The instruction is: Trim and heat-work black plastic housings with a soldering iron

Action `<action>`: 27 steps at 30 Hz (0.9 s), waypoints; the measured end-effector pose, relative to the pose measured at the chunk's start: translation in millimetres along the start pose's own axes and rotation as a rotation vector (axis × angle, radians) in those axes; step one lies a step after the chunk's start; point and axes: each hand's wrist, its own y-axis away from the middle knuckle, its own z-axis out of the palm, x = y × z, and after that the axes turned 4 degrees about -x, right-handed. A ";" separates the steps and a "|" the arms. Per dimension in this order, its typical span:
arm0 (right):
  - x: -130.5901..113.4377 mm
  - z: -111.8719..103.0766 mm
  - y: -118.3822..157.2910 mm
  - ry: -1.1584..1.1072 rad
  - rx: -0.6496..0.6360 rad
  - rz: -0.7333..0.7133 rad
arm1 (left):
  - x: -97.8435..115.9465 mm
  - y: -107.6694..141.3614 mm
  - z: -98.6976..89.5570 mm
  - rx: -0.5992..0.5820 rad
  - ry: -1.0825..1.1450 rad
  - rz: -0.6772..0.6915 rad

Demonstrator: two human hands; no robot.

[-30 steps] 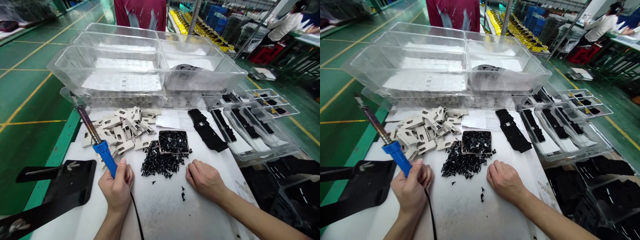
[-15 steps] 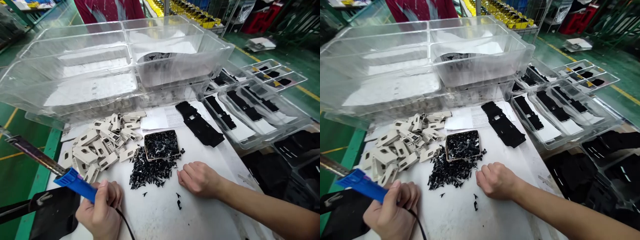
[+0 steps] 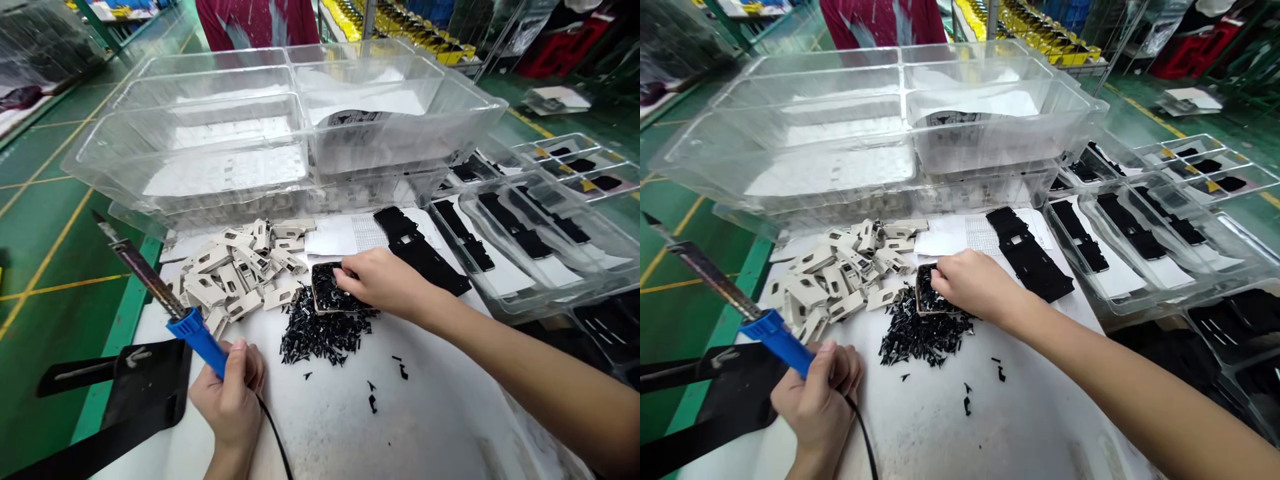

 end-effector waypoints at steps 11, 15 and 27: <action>-7.4 -33.9 -4.5 -0.007 -0.065 -0.053 | -3.7 0.2 -3.9 -0.045 -0.022 0.019; -6.3 -39.7 35.2 -0.061 0.143 -0.043 | -5.5 1.1 -6.9 -0.043 -0.051 0.007; -16.0 70.9 154.6 0.593 0.159 0.081 | -8.2 1.3 -8.8 -0.054 -0.078 0.015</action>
